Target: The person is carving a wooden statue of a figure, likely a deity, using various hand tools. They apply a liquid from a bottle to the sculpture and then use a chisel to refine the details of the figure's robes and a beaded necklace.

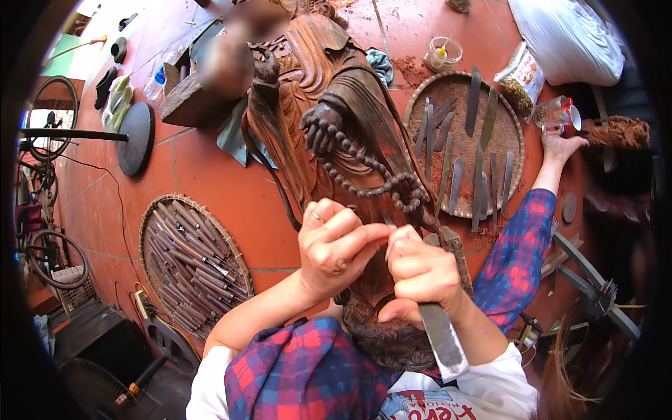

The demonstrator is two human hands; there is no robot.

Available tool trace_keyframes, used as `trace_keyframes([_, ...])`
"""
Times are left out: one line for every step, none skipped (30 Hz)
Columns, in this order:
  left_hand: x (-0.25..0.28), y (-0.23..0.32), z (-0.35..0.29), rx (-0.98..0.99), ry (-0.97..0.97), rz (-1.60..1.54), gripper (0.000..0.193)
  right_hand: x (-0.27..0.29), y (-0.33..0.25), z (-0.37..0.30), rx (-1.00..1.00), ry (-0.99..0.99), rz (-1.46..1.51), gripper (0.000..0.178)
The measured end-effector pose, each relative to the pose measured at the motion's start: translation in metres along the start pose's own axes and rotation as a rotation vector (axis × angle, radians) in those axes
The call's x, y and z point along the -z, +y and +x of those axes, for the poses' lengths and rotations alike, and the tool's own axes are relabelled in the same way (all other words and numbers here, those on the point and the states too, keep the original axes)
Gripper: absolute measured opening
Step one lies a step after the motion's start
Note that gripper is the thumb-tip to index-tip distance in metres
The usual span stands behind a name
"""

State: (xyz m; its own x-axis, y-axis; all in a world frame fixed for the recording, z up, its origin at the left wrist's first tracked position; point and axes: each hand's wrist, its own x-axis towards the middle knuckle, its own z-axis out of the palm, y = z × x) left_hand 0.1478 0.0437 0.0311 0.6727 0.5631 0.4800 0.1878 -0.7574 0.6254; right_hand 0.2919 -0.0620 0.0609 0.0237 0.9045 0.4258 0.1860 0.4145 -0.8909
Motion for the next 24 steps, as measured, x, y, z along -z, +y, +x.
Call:
trace_keyframes([0.002, -0.003, 0.006, -0.027, 0.021, 0.035, 0.026, 0.001, 0.004, 0.008, 0.023, 0.008, -0.006, 0.048])
trace_keyframes([0.005, -0.007, 0.013, -0.053, 0.047, 0.073, 0.027, 0.001, 0.008, 0.016, 0.05, 0.01, -0.012, 0.047])
trace_keyframes([0.003, -0.01, 0.014, -0.034, 0.069, 0.09, 0.027, -0.001, 0.011, 0.018, 0.043, 0.023, -0.028, 0.047])
trace_keyframes([0.001, -0.014, 0.011, -0.053, 0.079, 0.086, 0.028, -0.004, 0.012, 0.017, 0.044, 0.032, -0.035, 0.048])
trace_keyframes([0.0, -0.012, 0.006, -0.043, 0.045, 0.068, 0.029, -0.004, 0.01, 0.011, 0.029, 0.011, -0.04, 0.048])
trace_keyframes([0.0, -0.006, -0.001, -0.031, 0.011, 0.051, 0.029, -0.004, 0.006, 0.003, 0.013, -0.01, -0.045, 0.049])
trace_keyframes([-0.001, -0.001, -0.006, -0.029, 0.003, 0.004, 0.029, -0.003, 0.001, -0.002, -0.001, -0.038, -0.015, 0.05])
trace_keyframes([-0.001, 0.001, -0.008, -0.022, 0.001, -0.006, 0.028, -0.003, -0.003, -0.002, -0.016, -0.042, -0.011, 0.05])
trace_keyframes([0.001, 0.0, -0.007, -0.028, 0.001, 0.021, 0.027, -0.001, -0.005, 0.001, -0.013, -0.044, -0.028, 0.05])
trace_keyframes([0.003, -0.002, 0.001, -0.042, -0.004, 0.038, 0.027, 0.001, -0.005, 0.008, -0.012, -0.039, -0.054, 0.05])
trace_keyframes([0.006, -0.007, 0.011, -0.071, 0.028, 0.046, 0.026, 0.002, 0.001, 0.017, 0.052, -0.04, -0.074, 0.049])
trace_keyframes([0.006, -0.008, 0.017, -0.051, 0.061, 0.059, 0.026, -0.001, 0.004, 0.022, 0.047, -0.006, -0.085, 0.048])
trace_keyframes([0.006, -0.011, 0.012, -0.056, 0.033, 0.064, 0.026, -0.004, 0.006, 0.019, 0.039, -0.022, -0.08, 0.048])
trace_keyframes([0.006, -0.013, 0.007, -0.072, 0.011, 0.07, 0.025, -0.003, 0.008, 0.015, 0.041, -0.037, -0.082, 0.047])
trace_keyframes([0.003, -0.008, 0.0, -0.048, 0.001, 0.047, 0.024, -0.004, 0.005, 0.006, 0.016, -0.05, -0.059, 0.047])
trace_keyframes([0.002, -0.004, -0.005, -0.047, -0.011, -0.002, 0.023, -0.007, 0.0, -0.001, -0.008, -0.029, -0.026, 0.048])
trace_keyframes([0.002, -0.003, -0.006, -0.043, -0.02, -0.018, 0.023, -0.006, -0.001, -0.003, -0.024, -0.028, -0.019, 0.048])
trace_keyframes([0.004, -0.001, -0.005, -0.04, -0.03, -0.034, 0.023, -0.004, -0.004, -0.002, -0.039, -0.027, -0.011, 0.048])
trace_keyframes([0.006, -0.003, 0.0, -0.05, -0.025, -0.014, 0.022, 0.001, -0.003, 0.005, -0.021, -0.05, -0.006, 0.048])
trace_keyframes([0.007, -0.008, 0.007, -0.05, -0.012, 0.013, 0.022, 0.001, -0.001, 0.014, 0.006, -0.057, -0.059, 0.048])
trace_keyframes([0.005, -0.013, 0.011, -0.055, 0.013, 0.025, 0.022, 0.0, 0.003, 0.018, 0.012, -0.041, -0.078, 0.048])
trace_keyframes([0.003, -0.016, 0.015, -0.065, 0.045, 0.044, 0.022, 0.0, 0.008, 0.023, 0.029, -0.029, -0.097, 0.048])
trace_keyframes([0.003, -0.014, 0.01, -0.063, 0.017, 0.03, 0.023, -0.001, 0.006, 0.018, 0.028, -0.046, -0.116, 0.048])
trace_keyframes([0.002, -0.01, 0.0, -0.045, -0.003, 0.014, 0.024, -0.002, 0.004, 0.007, 0.014, -0.074, -0.094, 0.048])
